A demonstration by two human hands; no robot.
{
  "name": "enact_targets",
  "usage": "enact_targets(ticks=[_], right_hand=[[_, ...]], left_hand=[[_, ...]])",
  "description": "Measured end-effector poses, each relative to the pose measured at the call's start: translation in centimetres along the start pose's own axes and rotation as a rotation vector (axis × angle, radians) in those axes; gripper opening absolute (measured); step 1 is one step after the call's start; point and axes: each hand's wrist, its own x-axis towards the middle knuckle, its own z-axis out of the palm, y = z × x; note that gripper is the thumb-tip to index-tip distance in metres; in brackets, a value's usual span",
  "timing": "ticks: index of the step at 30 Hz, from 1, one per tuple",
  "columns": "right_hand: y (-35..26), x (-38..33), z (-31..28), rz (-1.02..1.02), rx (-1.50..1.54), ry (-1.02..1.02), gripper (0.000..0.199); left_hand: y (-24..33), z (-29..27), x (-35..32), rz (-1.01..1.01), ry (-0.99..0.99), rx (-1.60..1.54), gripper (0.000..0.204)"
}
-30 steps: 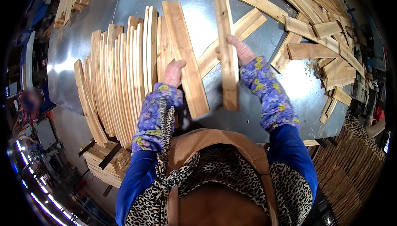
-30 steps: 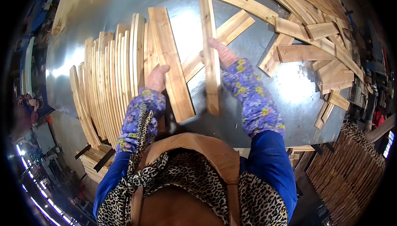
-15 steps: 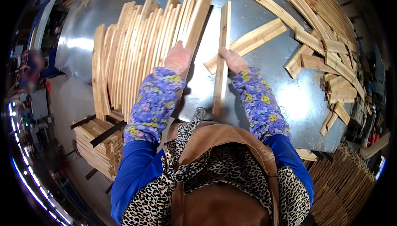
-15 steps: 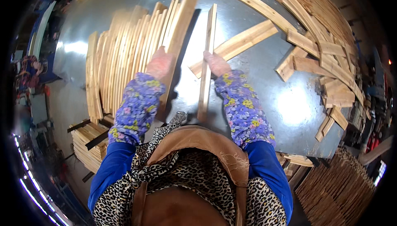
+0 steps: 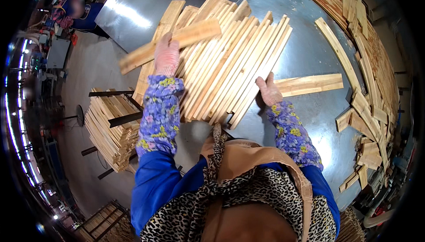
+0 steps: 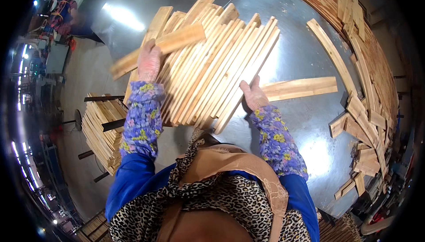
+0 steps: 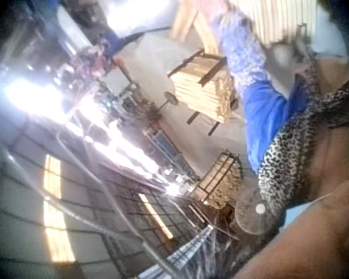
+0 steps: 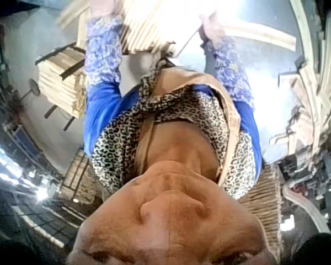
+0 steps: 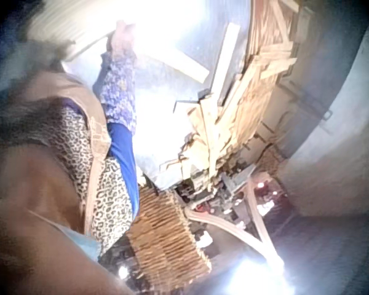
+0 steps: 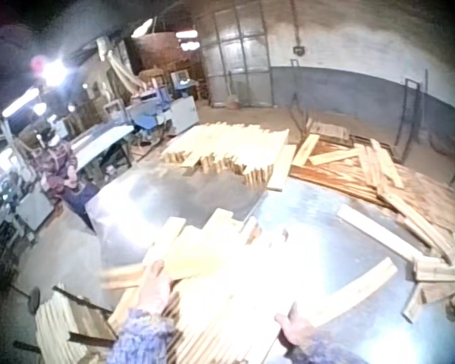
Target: The person sorts wooden planks on a metal table, picking them up one by one and stacking them into a neat pile. They occasionally adjust the stack and move planks from a scattered pile to the organized stack.
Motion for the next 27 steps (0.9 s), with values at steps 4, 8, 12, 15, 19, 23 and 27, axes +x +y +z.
enact_targets(ticks=[4, 8, 12, 15, 19, 23, 27], right_hand=[[2.3, 1.3, 1.1, -0.091, 0.154, 0.031, 0.108], [3.6, 1.9, 1.6, -0.169, 0.239, 0.027, 0.108], [5.7, 1.3, 0.8, -0.041, 0.045, 0.199, 0.100], [1.3, 0.4, -5.6, 0.275, -0.307, 0.293, 0.102], [1.2, 3.5, -6.6, 0.794, -0.358, 0.760, 0.104], [1.7, 4.2, -8.4, 0.790, -0.154, 0.760, 0.102], [6.0, 3.3, -7.6, 0.499, -0.257, 0.815, 0.099]], left_hand=[[-2.2, -3.0, 6.0, 0.248, -0.230, 0.965, 0.115], [-10.3, -4.8, 11.2, 0.170, -0.323, 0.802, 0.123], [-14.2, -2.8, 12.3, 0.243, -0.244, 0.586, 0.114], [-14.0, -3.3, 11.1, 0.203, -0.172, 0.601, 0.109], [-10.4, -2.9, 9.5, 0.150, -0.097, 0.715, 0.104], [-4.9, 3.5, 4.8, 0.304, 0.036, 0.642, 0.086], [-1.5, 12.6, -2.2, 0.527, -0.155, 0.114, 0.081]])
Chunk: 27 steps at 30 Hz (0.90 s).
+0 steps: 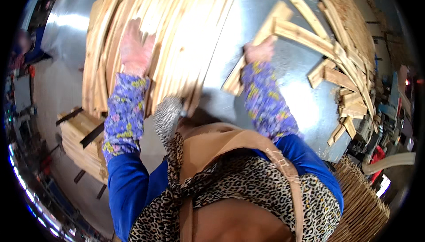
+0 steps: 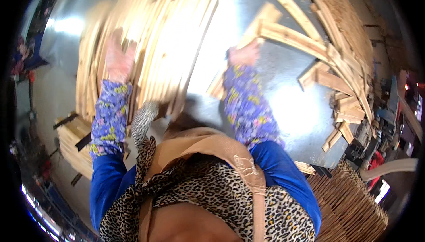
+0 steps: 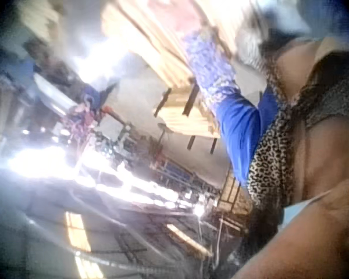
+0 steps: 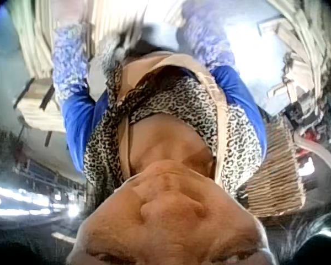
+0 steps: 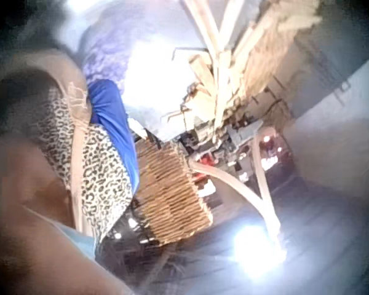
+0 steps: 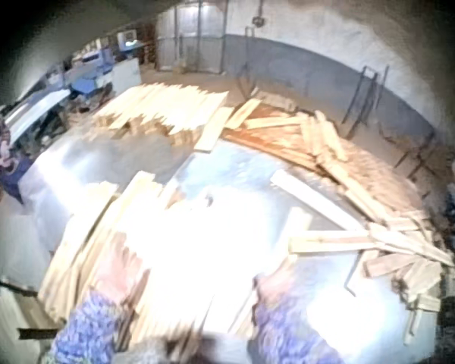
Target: The person sorts wooden planks on a metal table, picking them up one by one and stacking them into a neat pile. They occasionally adjust the stack and move planks from a scattered pile to the organized stack.
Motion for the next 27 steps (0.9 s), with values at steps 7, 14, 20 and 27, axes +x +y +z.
enact_targets(ticks=[7, 14, 20, 27], right_hand=[[5.5, -5.2, 2.8, -0.632, 0.598, -1.067, 0.067], [14.6, 20.9, -12.8, -0.922, 0.076, -0.025, 0.053], [21.5, 40.7, -23.0, -0.353, -0.548, -0.193, 0.104], [13.1, 42.4, -18.9, -0.676, -0.407, -0.207, 0.091]], left_hand=[[19.7, 16.3, -3.1, 0.279, -0.231, -0.517, 0.073], [27.7, 26.4, -2.8, 0.399, -0.373, -0.066, 0.069], [35.0, 36.2, 0.1, 0.863, -0.271, 0.138, 0.085], [36.2, 35.0, 0.0, 0.513, -0.841, 0.333, 0.083]])
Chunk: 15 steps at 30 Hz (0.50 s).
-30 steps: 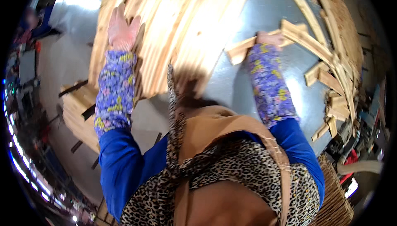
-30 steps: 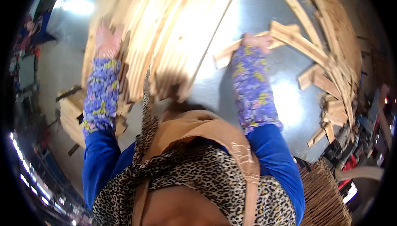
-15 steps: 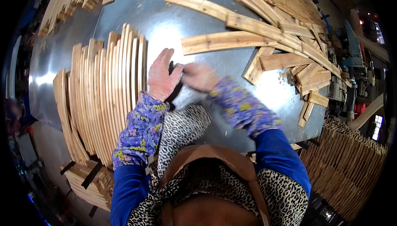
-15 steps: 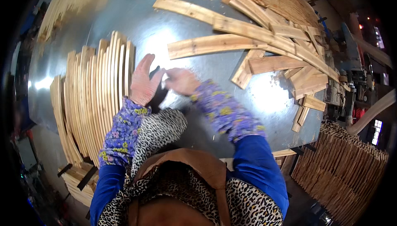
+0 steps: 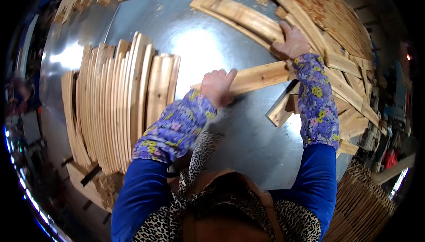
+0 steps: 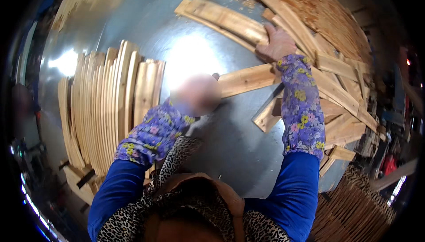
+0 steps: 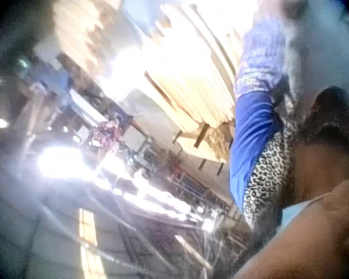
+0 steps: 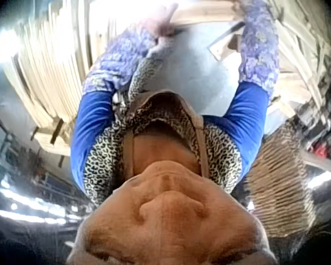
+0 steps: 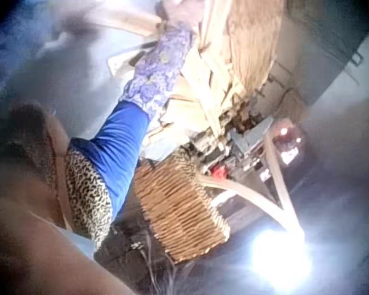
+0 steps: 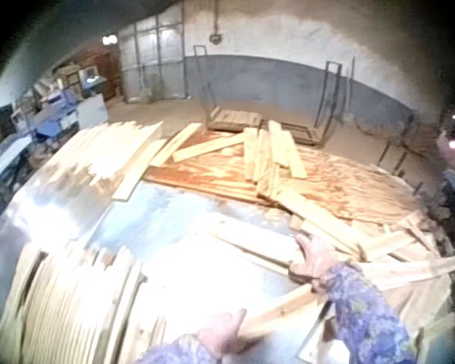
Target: The person sorts wooden planks on a metal table, picking them up one by one and stacking them into a neat pile. They occasionally adjust the stack and move planks from a scattered pile to the organized stack.
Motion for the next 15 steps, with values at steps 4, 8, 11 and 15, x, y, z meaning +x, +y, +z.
enact_targets(ticks=[4, 8, 11, 15], right_hand=[[-3.1, 2.1, 1.3, 0.009, -0.004, -0.123, 0.109], [-7.0, 1.3, 3.2, 0.082, -0.042, -0.169, 0.111], [-11.9, -1.7, 2.2, 0.184, 0.001, -0.214, 0.109], [-15.1, -9.1, 3.6, 0.274, 0.289, -0.254, 0.102]], left_hand=[[-4.0, 5.8, -13.7, -0.135, 0.139, -0.098, 0.076], [-5.5, 5.3, -26.7, -0.269, 0.019, -0.273, 0.078], [-4.5, 3.2, -32.5, -0.461, 0.249, -0.376, 0.076], [-7.4, 8.3, -35.0, -0.640, 0.359, -0.751, 0.088]])
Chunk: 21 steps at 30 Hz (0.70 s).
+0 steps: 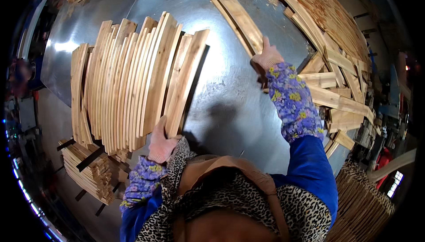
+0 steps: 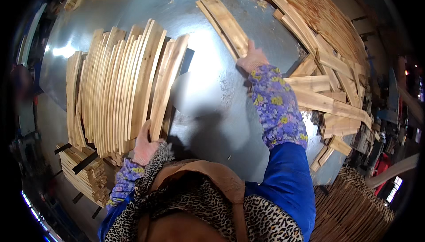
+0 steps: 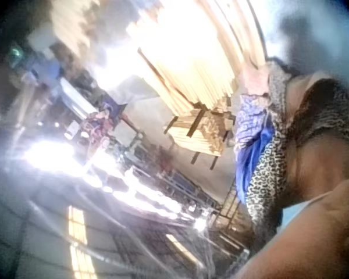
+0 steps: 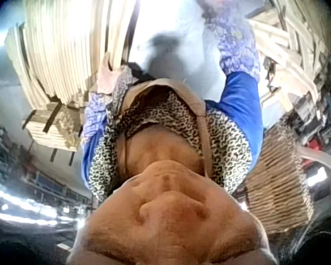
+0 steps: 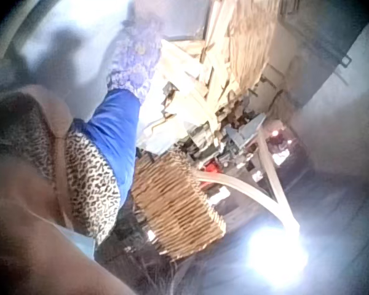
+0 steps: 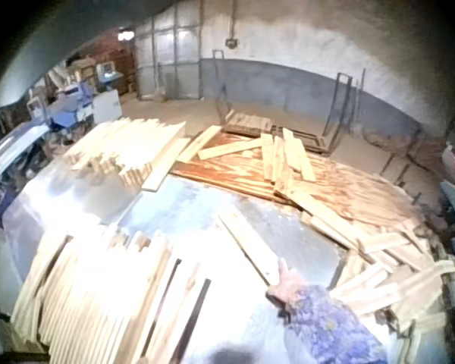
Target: The person sorts wooden planks on a metal table, picking them up one by one and stacking them into a neat pile. They occasionally adjust the stack and move planks from a scattered pile to the organized stack.
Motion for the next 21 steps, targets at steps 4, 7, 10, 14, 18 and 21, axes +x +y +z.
enact_targets(ticks=[4, 7, 10, 14, 18, 21], right_hand=[[8.1, -5.3, 6.0, -0.033, 0.647, -0.301, 0.080], [8.5, -11.5, 8.1, 0.027, 1.075, -0.299, 0.063], [2.7, -17.4, 9.4, 0.083, 0.652, -0.228, 0.047], [-2.2, -23.6, 16.6, -0.220, 0.961, -0.189, 0.076], [-1.5, -20.1, 21.0, -0.095, 0.092, 0.444, 0.077], [-0.5, -19.2, 19.9, -0.108, 0.029, 0.396, 0.088]], left_hand=[[5.6, 0.5, 1.9, -0.018, -0.298, -0.564, 0.083], [2.2, 5.1, 4.9, -0.194, -0.533, -0.898, 0.089], [3.8, 9.8, 5.6, -0.118, -0.495, -0.871, 0.093], [4.3, 12.6, 4.4, 0.105, -0.555, -0.756, 0.085], [0.0, 12.3, 5.9, -0.111, -0.420, -0.628, 0.053], [-4.8, 10.5, 7.2, -0.115, -0.323, -0.784, 0.050]])
